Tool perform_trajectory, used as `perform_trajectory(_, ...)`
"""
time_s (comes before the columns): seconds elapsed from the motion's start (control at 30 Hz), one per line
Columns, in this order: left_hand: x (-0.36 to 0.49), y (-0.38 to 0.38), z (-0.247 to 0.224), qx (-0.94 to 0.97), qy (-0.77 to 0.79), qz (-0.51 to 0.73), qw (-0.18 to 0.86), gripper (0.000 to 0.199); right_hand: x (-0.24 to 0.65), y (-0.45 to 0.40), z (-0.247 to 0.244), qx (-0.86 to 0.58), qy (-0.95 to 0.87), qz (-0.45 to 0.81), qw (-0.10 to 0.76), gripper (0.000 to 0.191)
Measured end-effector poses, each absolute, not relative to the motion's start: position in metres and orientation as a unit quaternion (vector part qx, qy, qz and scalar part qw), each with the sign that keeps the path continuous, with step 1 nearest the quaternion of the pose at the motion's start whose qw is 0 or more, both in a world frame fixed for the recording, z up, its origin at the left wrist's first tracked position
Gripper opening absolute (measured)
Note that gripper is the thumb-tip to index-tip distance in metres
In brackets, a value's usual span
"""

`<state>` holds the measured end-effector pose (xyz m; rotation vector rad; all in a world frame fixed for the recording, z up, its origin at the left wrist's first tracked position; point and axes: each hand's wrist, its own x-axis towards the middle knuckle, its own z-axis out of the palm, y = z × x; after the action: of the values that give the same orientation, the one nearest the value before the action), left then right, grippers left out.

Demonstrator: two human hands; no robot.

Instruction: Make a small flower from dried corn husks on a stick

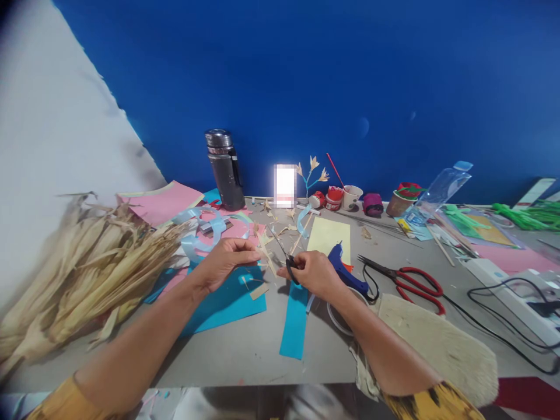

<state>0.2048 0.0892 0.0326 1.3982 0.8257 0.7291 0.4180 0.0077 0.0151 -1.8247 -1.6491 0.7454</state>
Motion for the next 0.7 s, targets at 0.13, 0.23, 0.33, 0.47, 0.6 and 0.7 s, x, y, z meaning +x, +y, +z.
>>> perform_trajectory(0.13,0.205,0.092,0.026,0.567,0.364,0.334,0.659,0.02,0.418,0.009,0.018,-0.752,-0.623,0.109,0.186,0.04)
perform_trajectory(0.23,0.204,0.093,0.025,0.543,0.358,0.333,0.683,0.021,0.418,0.011,0.019,-0.772,-0.619,0.078,0.118,0.04)
perform_trajectory(0.33,0.205,0.092,0.027,0.516,0.361,0.337,0.699,0.021,0.418,0.013,0.017,-0.77,-0.632,0.061,0.062,0.038)
perform_trajectory(0.47,0.208,0.09,0.028,0.474,0.372,0.347,0.718,0.021,0.416,0.015,0.016,-0.743,-0.666,0.036,0.061,0.033)
perform_trajectory(0.6,0.21,0.088,0.027,0.449,0.372,0.348,0.734,0.021,0.418,0.021,0.015,-0.718,-0.678,0.111,0.114,0.021)
perform_trajectory(0.7,0.211,0.087,0.025,0.425,0.373,0.351,0.747,0.022,0.425,0.027,0.015,-0.677,-0.691,0.209,0.144,0.011)
